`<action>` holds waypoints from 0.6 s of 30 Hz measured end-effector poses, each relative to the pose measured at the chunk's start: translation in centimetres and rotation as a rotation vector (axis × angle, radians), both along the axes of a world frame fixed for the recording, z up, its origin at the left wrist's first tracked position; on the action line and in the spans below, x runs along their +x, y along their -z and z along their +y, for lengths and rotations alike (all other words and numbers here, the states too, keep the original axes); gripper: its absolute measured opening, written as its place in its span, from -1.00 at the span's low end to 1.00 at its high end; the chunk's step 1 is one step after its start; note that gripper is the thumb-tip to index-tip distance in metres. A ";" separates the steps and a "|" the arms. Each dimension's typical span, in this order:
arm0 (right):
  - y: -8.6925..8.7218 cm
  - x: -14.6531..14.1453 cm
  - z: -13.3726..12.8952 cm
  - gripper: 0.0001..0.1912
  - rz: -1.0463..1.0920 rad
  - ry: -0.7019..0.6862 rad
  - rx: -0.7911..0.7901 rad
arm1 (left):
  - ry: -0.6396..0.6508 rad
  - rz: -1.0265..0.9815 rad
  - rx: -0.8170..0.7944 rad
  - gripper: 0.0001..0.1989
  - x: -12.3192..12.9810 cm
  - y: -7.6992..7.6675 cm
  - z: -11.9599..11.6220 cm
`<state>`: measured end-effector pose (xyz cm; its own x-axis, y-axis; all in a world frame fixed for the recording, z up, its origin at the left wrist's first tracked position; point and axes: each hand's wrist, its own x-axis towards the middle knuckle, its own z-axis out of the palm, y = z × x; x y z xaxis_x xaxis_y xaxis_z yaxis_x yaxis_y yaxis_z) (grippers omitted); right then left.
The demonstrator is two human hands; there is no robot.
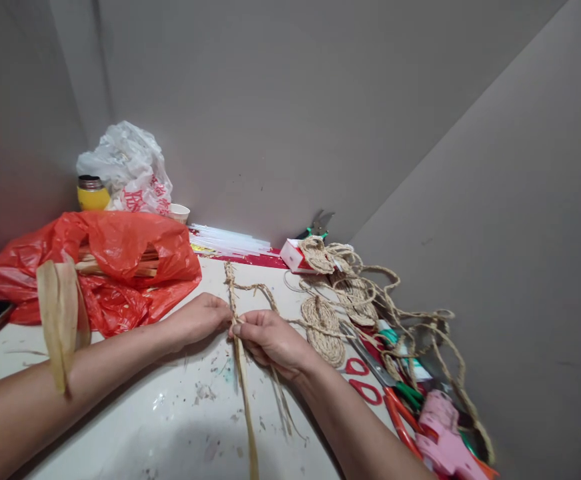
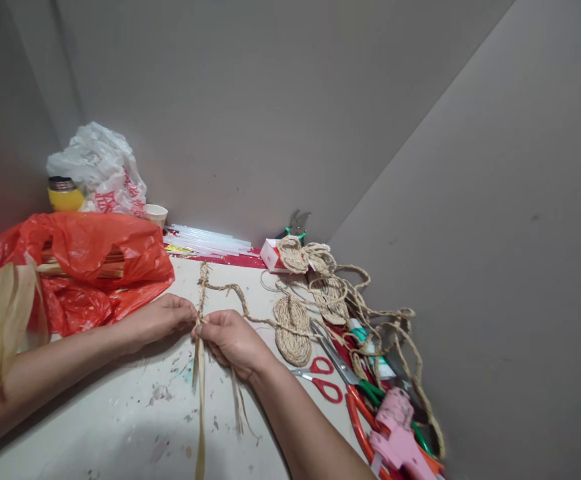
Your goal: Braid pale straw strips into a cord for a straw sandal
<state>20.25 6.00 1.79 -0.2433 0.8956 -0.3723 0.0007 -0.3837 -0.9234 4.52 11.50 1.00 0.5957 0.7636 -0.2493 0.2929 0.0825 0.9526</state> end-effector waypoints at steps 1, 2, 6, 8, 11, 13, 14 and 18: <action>0.0 0.0 0.0 -0.77 -0.028 -0.001 0.014 | 0.008 0.013 0.024 -0.77 0.0 -0.1 0.1; 0.1 0.0 0.0 -0.77 -0.053 0.000 0.029 | 0.017 0.026 0.045 -0.77 0.0 -0.2 0.1; 0.1 -0.1 0.0 -0.81 -0.096 -0.001 0.057 | 0.055 0.069 0.075 -0.78 -0.3 -0.4 0.3; 0.0 0.0 0.0 -0.81 -0.082 -0.010 0.055 | 0.076 0.064 0.064 -0.79 -0.5 -0.3 0.5; -0.2 0.2 0.1 -0.82 -0.012 -0.030 0.018 | 0.104 0.029 0.036 -0.81 -0.7 -0.2 0.7; -0.4 0.5 0.2 -0.83 0.052 -0.046 -0.031 | 0.106 0.005 0.022 -0.82 -0.7 -0.2 0.7; -0.4 0.6 0.2 -0.82 0.081 -0.051 -0.056 | 0.103 -0.004 0.014 -0.82 -0.6 -0.3 0.7; -0.6 0.8 0.2 -0.80 0.149 -0.060 -0.141 | 0.082 -0.058 -0.060 -0.83 -0.4 -0.7 0.5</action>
<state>21.09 6.23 2.36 -0.3565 0.8194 -0.4488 -0.1054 -0.5126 -0.8521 4.13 11.99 1.72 0.6700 0.6966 -0.2566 0.2456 0.1182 0.9621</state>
